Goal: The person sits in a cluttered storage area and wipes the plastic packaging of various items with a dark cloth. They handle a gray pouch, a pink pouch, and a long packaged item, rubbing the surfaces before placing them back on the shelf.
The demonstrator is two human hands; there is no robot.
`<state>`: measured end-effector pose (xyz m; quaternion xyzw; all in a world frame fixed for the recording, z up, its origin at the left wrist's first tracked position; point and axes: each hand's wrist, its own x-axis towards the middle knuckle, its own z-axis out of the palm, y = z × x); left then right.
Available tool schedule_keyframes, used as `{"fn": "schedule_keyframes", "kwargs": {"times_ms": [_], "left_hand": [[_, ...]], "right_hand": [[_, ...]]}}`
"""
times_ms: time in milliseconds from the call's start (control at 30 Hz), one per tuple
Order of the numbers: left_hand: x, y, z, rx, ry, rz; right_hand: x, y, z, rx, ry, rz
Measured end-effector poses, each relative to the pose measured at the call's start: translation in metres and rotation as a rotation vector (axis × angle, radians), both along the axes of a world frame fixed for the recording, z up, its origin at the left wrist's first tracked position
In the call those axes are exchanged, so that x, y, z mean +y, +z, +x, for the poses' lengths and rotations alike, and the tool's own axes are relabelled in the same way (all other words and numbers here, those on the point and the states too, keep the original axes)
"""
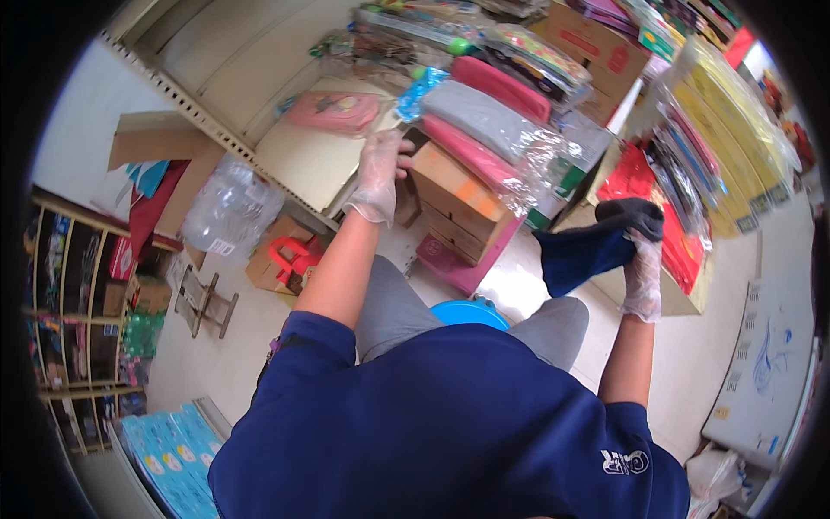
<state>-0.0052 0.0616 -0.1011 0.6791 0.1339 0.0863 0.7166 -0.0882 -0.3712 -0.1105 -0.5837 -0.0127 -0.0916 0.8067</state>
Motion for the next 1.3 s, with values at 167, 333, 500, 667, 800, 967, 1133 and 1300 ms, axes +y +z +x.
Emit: {"fn": "schedule_keyframes", "kwargs": {"times_ms": [167, 333, 500, 667, 800, 967, 1133, 1300], "left_hand": [[0.086, -0.009, 0.045, 0.071, 0.294, -0.374], [0.110, 0.002, 0.063, 0.235, 0.273, -0.082], [0.071, 0.021, 0.052, 0.027, 0.331, 0.748], [0.071, 0.003, 0.047, -0.054, 0.238, 1.245], [0.067, 0.001, 0.050, 0.090, 0.121, 1.349], [0.082, -0.012, 0.044, -0.019, 0.063, 1.393], [0.099, 0.002, 0.021, -0.035, 0.177, 1.254], [0.142, 0.008, -0.042, -0.029, 0.307, 1.061]], "right_hand": [[0.016, 0.016, 0.001, -0.020, 0.031, -0.082], [0.014, 0.020, 0.001, -0.034, 0.029, -0.091], [0.004, 0.015, -0.003, -0.042, -0.119, -0.052], [0.020, 0.034, -0.007, -0.055, -0.046, -0.152], [0.021, 0.033, -0.006, -0.042, -0.061, -0.172], [0.023, 0.032, -0.005, -0.075, -0.034, -0.074], [0.022, 0.028, 0.000, -0.067, -0.062, -0.040], [0.021, 0.021, -0.002, -0.040, -0.102, -0.018]]}}
